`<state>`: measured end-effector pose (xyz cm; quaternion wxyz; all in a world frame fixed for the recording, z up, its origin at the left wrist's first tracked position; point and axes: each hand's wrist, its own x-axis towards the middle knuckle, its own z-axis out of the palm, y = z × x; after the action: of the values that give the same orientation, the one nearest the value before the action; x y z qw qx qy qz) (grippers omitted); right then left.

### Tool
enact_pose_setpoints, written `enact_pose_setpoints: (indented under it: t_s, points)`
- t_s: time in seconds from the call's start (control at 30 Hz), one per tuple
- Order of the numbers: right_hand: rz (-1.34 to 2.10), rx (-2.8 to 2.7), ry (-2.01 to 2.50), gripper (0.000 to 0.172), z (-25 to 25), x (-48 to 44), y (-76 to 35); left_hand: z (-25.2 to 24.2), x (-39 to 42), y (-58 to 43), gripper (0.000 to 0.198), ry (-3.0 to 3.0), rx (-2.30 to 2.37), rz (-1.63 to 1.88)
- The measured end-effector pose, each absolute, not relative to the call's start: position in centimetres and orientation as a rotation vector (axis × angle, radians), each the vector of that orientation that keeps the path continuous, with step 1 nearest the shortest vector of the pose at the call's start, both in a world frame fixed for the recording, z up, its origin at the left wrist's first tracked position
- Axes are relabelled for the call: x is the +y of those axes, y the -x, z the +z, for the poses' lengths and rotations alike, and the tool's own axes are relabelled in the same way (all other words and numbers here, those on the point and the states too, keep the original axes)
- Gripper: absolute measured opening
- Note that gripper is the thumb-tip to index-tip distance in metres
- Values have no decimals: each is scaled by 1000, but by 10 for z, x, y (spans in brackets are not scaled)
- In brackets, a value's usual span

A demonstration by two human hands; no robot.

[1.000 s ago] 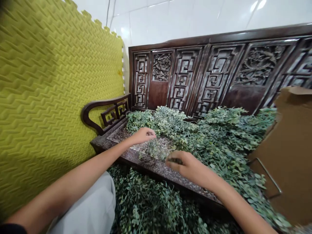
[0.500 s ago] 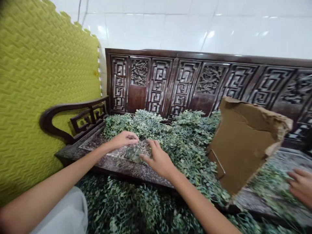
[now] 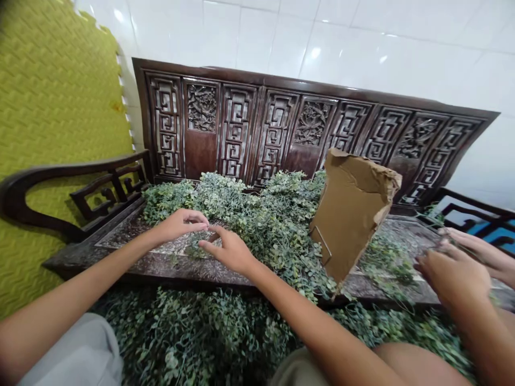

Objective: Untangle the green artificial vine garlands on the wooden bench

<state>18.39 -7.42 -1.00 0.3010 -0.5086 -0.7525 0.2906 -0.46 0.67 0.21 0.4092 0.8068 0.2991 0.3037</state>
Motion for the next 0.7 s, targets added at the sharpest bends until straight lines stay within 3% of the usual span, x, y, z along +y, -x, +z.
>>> enact_pose_setpoints:
  t_s: [0.43,0.63,0.7]
  points:
    - [750,-2065,1362,49,-17,-72,-181,5,4,4,15,-2030,734,737]
    - [888,-1932,1240,63,-22,-69,-173,6,-1,1,16,-1889,679,760]
    - [937,-1893,1190,58,-23,-65,-172,6,-3,-1,17,-1812,654,778]
